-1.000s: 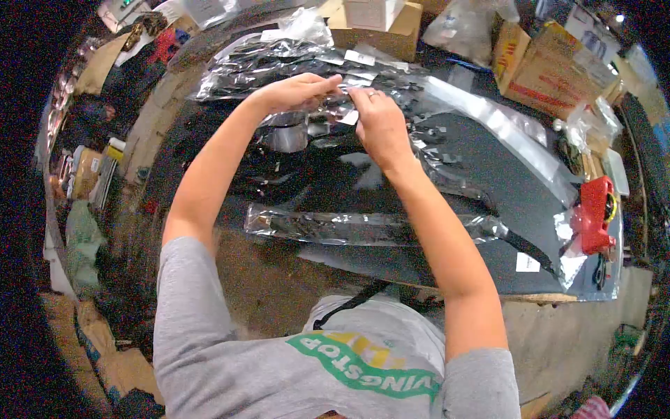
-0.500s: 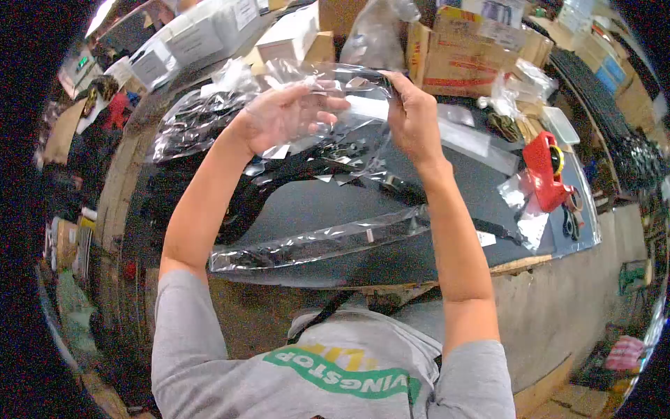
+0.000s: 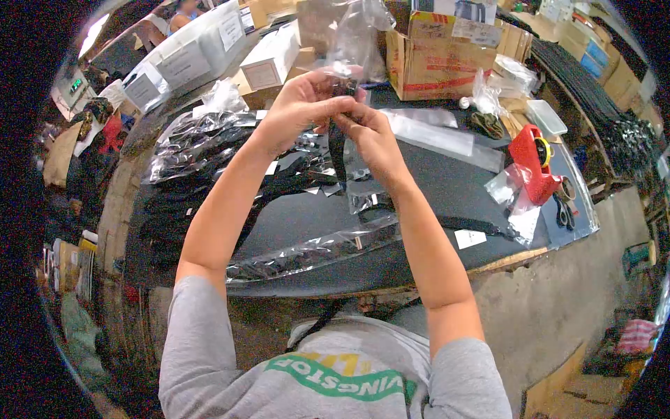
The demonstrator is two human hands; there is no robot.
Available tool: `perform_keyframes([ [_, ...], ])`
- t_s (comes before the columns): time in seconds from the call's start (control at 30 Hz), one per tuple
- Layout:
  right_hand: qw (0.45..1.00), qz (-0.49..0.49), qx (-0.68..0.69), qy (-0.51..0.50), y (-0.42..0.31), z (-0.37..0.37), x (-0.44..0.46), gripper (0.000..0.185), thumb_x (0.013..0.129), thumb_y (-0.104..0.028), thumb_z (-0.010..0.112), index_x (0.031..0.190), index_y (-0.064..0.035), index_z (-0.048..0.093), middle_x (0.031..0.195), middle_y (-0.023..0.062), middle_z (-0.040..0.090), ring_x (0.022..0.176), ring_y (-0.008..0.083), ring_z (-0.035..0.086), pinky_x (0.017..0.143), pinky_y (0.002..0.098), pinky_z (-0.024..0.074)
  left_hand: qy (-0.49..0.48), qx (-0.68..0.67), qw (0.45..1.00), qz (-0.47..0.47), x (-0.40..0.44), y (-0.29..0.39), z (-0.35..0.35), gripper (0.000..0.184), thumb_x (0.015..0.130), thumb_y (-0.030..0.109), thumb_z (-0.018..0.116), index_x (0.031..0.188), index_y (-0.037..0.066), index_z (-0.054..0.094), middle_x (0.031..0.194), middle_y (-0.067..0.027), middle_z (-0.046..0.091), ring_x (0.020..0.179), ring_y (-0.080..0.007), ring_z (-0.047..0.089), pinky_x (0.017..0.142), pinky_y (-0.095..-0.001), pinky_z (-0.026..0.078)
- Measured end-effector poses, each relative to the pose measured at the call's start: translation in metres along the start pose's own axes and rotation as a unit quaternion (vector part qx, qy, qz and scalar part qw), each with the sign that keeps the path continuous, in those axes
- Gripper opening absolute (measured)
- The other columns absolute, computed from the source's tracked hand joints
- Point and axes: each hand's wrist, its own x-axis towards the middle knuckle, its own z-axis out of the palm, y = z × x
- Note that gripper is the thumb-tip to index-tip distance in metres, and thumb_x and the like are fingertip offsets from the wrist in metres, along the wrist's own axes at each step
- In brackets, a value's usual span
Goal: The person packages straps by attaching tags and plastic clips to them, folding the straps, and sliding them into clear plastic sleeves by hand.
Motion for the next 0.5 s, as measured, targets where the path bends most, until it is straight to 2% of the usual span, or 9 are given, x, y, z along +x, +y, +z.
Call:
perform_keyframes([
  [0.03, 0.999, 0.015, -0.027, 0.012, 0.001, 0.003, 0.0, 0.021, 0.091, -0.008, 0.049, 0.103, 0.0041, 0.06, 0.092, 0.0093, 0.066, 0.088, 0.0151, 0.061, 0.085, 0.0269, 0.0436, 0.027, 0.009, 1.0, 0.005, 0.001, -0.001, 0.002, 0.036, 0.084, 0.016, 0.065, 0.117, 0.005, 0.057, 0.09, -0.0006, 0.066, 0.065, -0.0015, 0.056, 0.043, -0.0166, 0.039],
  [0.07, 1.0, 0.016, -0.025, 0.01, 0.003, 0.005, 0.0, 0.021, 0.091, -0.008, 0.049, 0.103, 0.0041, 0.06, 0.092, 0.0093, 0.066, 0.088, 0.0151, 0.061, 0.085, 0.0269, 0.0436, 0.029, 0.01, 1.0, 0.003, 0.0, -0.001, 0.001, 0.036, 0.084, 0.016, 0.065, 0.117, 0.005, 0.057, 0.09, -0.0006, 0.066, 0.065, -0.0015, 0.056, 0.043, -0.0166, 0.039],
  [0.27, 0.999, 0.02, 0.035, 0.005, -0.002, 0.02, -0.004, 0.017, 0.091, -0.008, 0.05, 0.097, 0.005, 0.061, 0.092, 0.0108, 0.064, 0.092, 0.0146, 0.06, 0.084, 0.0254, 0.0441, 0.063, -0.016, 0.998, -0.008, -0.007, -0.001, -0.004, 0.029, 0.085, 0.014, 0.063, 0.113, 0.005, 0.06, 0.097, -0.005, 0.067, 0.077, -0.0072, 0.063, 0.052, -0.0169, 0.048],
  [0.33, 0.999, -0.003, -0.045, -0.013, 0.007, 0.02, 0.0, 0.02, 0.091, -0.012, 0.053, 0.1, 0.0043, 0.061, 0.094, 0.0088, 0.064, 0.092, 0.0134, 0.059, 0.083, 0.0261, 0.0445, 0.072, -0.024, 0.997, 0.012, -0.012, -0.006, -0.01, 0.025, 0.085, 0.012, 0.061, 0.108, 0.003, 0.061, 0.1, -0.008, 0.066, 0.087, -0.013, 0.064, 0.064, -0.0217, 0.052],
  [0.37, 0.99, -0.024, -0.14, -0.024, 0.014, 0.02, 0.001, 0.023, 0.091, -0.015, 0.055, 0.104, 0.0037, 0.06, 0.095, 0.0065, 0.064, 0.093, 0.0144, 0.059, 0.083, 0.0264, 0.0445, 0.067, 0.02, 0.996, 0.062, -0.014, -0.008, -0.014, 0.023, 0.084, 0.013, 0.061, 0.104, 0.001, 0.061, 0.104, -0.0106, 0.065, 0.092, -0.0172, 0.063, 0.076, -0.0274, 0.052],
  [0.4, 0.983, -0.037, -0.178, -0.025, 0.012, 0.026, -0.006, 0.03, 0.09, -0.018, 0.057, 0.11, 0.0041, 0.057, 0.102, 0.0077, 0.063, 0.095, 0.0165, 0.058, 0.085, 0.0285, 0.0444, 0.068, 0.111, 0.989, 0.064, -0.018, -0.013, -0.025, 0.027, 0.084, 0.016, 0.062, 0.106, 0.0, 0.06, 0.106, -0.0126, 0.064, 0.096, -0.0212, 0.062, 0.086, -0.0325, 0.049],
  [0.43, 0.965, -0.089, -0.241, -0.056, 0.017, 0.025, -0.012, 0.04, 0.089, -0.02, 0.06, 0.118, 0.0044, 0.051, 0.111, 0.0117, 0.06, 0.1, 0.0189, 0.057, 0.088, 0.0318, 0.0439, 0.064, -0.003, 0.996, 0.069, -0.028, -0.016, -0.027, 0.028, 0.085, 0.018, 0.06, 0.107, 0.0, 0.059, 0.106, -0.0137, 0.064, 0.097, -0.0233, 0.061, 0.089, -0.0353, 0.048],
  [0.47, 0.95, -0.197, -0.244, -0.006, 0.025, 0.031, -0.026, 0.05, 0.085, -0.021, 0.064, 0.124, 0.0033, 0.047, 0.118, 0.0168, 0.057, 0.105, 0.0229, 0.056, 0.089, 0.034, 0.0436, 0.056, -0.041, 0.997, 0.044, -0.038, -0.018, -0.035, 0.029, 0.087, 0.019, 0.059, 0.109, 0.0, 0.058, 0.108, -0.0137, 0.063, 0.1, -0.0245, 0.06, 0.091, -0.0373, 0.046],
  [0.5, 0.932, -0.188, -0.308, 0.015, 0.02, 0.028, -0.044, 0.052, 0.083, -0.02, 0.066, 0.126, 0.0025, 0.046, 0.118, 0.0187, 0.056, 0.107, 0.0252, 0.056, 0.09, 0.0343, 0.0434, 0.062, -0.043, 0.997, 0.035, -0.052, -0.022, -0.041, 0.027, 0.089, 0.019, 0.057, 0.11, 0.001, 0.057, 0.109, -0.0129, 0.062, 0.102, -0.0233, 0.059, 0.092, -0.0373, 0.045],
])
